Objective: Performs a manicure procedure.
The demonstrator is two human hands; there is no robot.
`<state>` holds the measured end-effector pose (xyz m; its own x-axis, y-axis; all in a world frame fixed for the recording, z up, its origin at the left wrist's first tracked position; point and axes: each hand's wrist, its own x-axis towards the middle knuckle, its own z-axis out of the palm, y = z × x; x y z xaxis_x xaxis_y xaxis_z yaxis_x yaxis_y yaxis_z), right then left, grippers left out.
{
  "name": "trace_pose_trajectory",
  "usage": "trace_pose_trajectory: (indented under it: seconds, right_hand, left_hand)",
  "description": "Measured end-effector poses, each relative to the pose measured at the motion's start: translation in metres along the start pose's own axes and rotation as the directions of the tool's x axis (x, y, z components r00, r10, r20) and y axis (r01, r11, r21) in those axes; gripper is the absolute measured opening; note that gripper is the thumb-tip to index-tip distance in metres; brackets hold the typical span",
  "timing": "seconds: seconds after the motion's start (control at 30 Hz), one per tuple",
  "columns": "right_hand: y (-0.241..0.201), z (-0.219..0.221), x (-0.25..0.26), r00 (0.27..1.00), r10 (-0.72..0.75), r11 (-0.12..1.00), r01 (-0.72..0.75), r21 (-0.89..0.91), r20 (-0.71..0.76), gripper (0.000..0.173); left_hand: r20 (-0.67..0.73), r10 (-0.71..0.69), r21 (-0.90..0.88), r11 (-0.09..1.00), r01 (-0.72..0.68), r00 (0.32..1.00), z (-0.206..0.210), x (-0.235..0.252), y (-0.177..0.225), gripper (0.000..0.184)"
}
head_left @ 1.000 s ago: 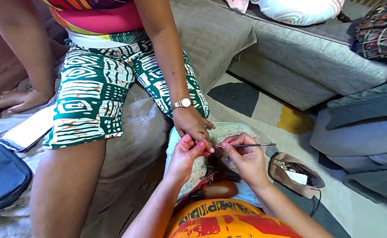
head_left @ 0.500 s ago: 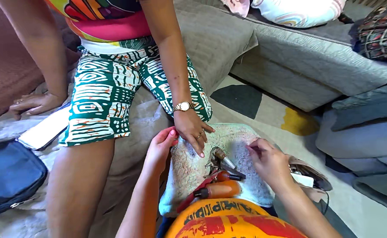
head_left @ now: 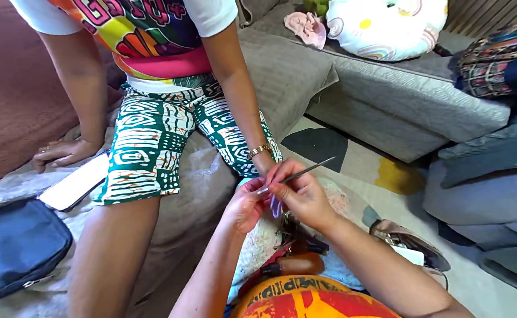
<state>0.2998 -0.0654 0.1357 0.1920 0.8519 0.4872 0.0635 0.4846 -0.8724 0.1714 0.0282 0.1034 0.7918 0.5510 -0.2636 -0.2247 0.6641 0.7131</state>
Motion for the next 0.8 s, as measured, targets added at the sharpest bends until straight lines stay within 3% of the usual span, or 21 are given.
trace_pose_trajectory:
  seconds: [0.13, 0.23, 0.33, 0.63, 0.8]
  right_hand:
    - [-0.006, -0.023, -0.025, 0.988, 0.13, 0.988, -0.122, -0.098, 0.08, 0.007]
    - [-0.016, -0.047, -0.031, 0.997, 0.047, 0.984, -0.057, -0.171, -0.059, 0.012]
    - [-0.014, -0.058, -0.025, 0.994, -0.048, 0.972, 0.024, -0.235, -0.098, 0.013]
    - [0.005, -0.056, -0.031, 0.997, -0.002, 0.978, -0.014, -0.21, -0.077, 0.012]
    - [0.009, -0.053, -0.029, 0.99, 0.004, 0.979, -0.032, -0.202, -0.138, 0.013]
  left_hand:
    - [0.133, -0.017, -0.01, 1.0, 0.018, 0.991, -0.006, 0.008, -0.005, 0.01]
    - [0.208, -0.021, -0.095, 0.995, 0.041, 0.978, -0.008, 0.016, -0.011, 0.012]
    - [0.176, 0.0, -0.123, 0.992, 0.022, 0.984, 0.0, 0.021, -0.017, 0.008]
    - [0.094, 0.082, -0.107, 0.992, -0.072, 0.992, 0.005, 0.021, -0.024, 0.01]
    - [0.063, 0.103, -0.102, 0.99, -0.096, 0.993, 0.008, 0.021, -0.027, 0.01]
